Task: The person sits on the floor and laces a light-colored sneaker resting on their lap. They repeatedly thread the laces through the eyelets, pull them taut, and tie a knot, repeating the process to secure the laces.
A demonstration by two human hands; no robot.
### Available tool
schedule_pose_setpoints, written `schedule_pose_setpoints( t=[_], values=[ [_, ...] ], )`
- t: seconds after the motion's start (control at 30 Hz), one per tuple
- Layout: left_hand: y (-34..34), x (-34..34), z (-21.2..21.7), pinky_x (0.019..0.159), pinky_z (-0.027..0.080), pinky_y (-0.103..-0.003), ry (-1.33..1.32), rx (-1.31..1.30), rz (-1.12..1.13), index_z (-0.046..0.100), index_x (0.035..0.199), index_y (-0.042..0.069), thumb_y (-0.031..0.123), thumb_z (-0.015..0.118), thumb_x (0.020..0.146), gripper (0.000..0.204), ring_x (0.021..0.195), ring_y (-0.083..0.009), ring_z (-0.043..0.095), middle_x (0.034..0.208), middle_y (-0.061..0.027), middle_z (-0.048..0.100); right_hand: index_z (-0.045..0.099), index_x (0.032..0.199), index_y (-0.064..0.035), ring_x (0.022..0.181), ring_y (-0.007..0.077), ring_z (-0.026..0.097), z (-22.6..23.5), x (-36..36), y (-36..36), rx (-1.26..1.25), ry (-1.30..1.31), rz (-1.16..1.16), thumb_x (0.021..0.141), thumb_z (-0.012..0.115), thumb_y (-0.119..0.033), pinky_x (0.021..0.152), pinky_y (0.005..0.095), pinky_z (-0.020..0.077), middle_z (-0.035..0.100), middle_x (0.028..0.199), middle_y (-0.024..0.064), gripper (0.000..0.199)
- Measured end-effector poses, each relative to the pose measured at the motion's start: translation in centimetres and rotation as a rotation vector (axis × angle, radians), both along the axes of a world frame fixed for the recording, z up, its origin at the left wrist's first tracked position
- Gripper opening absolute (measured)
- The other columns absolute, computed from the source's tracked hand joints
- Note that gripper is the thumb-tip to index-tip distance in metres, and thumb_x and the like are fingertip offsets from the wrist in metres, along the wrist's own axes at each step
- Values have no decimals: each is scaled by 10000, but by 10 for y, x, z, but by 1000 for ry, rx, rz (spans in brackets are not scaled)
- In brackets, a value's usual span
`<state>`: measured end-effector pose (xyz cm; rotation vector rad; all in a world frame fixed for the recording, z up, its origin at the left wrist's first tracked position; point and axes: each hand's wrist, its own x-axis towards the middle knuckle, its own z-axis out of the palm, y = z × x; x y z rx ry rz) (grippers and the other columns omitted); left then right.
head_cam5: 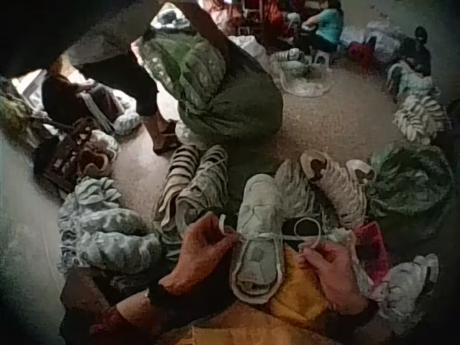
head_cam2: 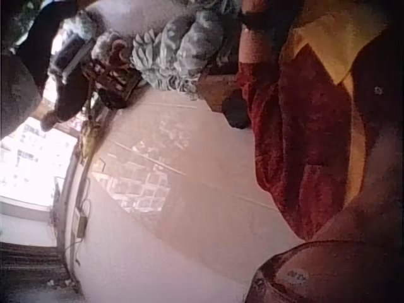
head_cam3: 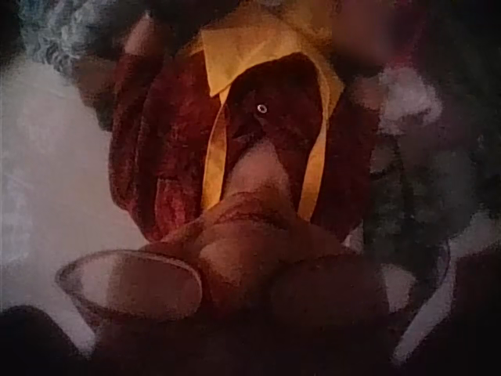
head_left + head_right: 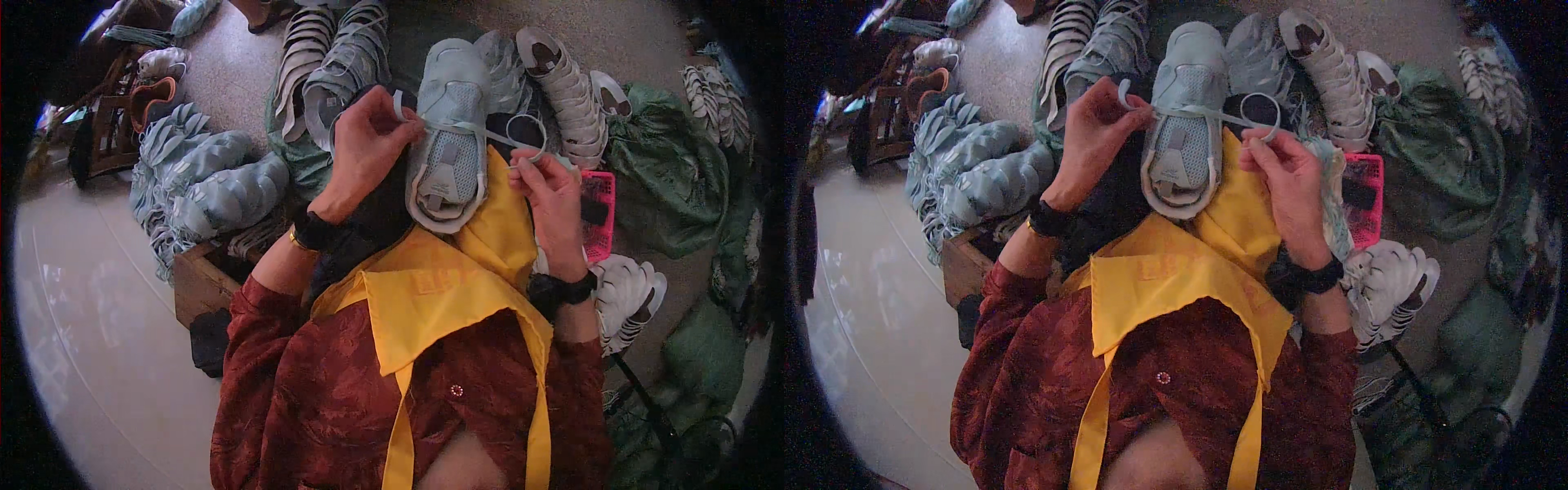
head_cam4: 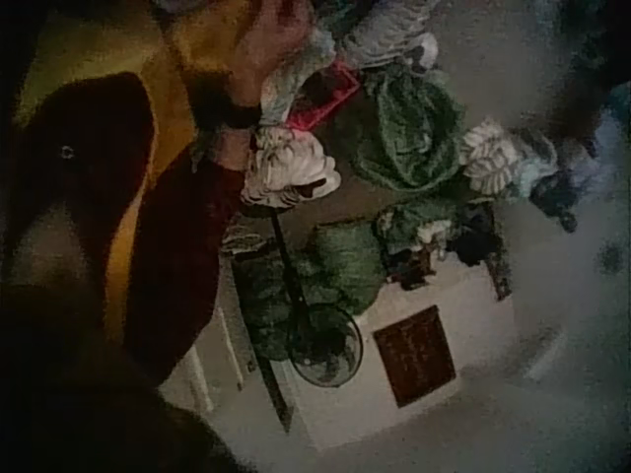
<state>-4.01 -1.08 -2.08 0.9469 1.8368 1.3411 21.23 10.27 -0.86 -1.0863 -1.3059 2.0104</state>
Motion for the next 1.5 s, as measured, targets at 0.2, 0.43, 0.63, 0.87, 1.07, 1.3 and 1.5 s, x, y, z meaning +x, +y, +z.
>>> schedule_pose_setpoints(
  t=[0.2,0.43,0.63,0.87,1.07,1.3,1.5],
  values=[
    [3,15,24,661,499,-233,317,-60,33,516,832,38,29,753,850,238,732,-46,592,801,-17,682,685,1099,20,844,120,691,3,-19,0,79,-90,16,961,653,-61,779,244,575,714,956,61,163],
    [8,9,14,657,482,-249,221,-20,-39,528,823,37,40,752,838,224,719,-53,558,772,-15,640,669,1074,25,851,135,701,0,-34,-2,121,-58,-40,909,696,-5,809,267,589,715,929,62,170],
    [8,9,7,660,489,-247,28,-13,8,548,833,26,50,761,819,215,717,-64,597,768,-31,661,676,1025,9,828,117,694,-13,-38,-3,181,-46,-105,896,706,1,770,262,581,716,929,54,132],
    [6,10,12,711,520,-242,-33,-11,6,546,870,18,-4,741,823,202,781,-79,658,816,-40,700,686,1006,-2,771,91,677,-10,-42,-2,273,-110,-93,885,715,-16,716,254,557,716,864,25,125],
    [6,11,6,667,492,-238,149,-12,-26,529,820,28,28,751,837,223,737,-63,600,777,-26,655,694,978,-32,718,91,673,7,-48,-2,655,-345,67,857,732,-26,654,274,528,721,810,41,127],
    [7,11,7,683,473,-227,37,-10,2,486,801,45,-11,746,848,270,764,-63,576,759,7,591,663,913,-41,686,121,659,-10,-45,7,543,-334,-14,807,798,-74,634,294,517,683,749,50,175],
    [3,24,22,604,436,-274,335,-25,90,498,819,30,15,776,787,280,651,-108,492,707,-20,501,641,914,-13,707,195,666,3,-43,-7,846,-384,-19,772,815,-79,667,316,536,659,805,80,234]
  ],
)
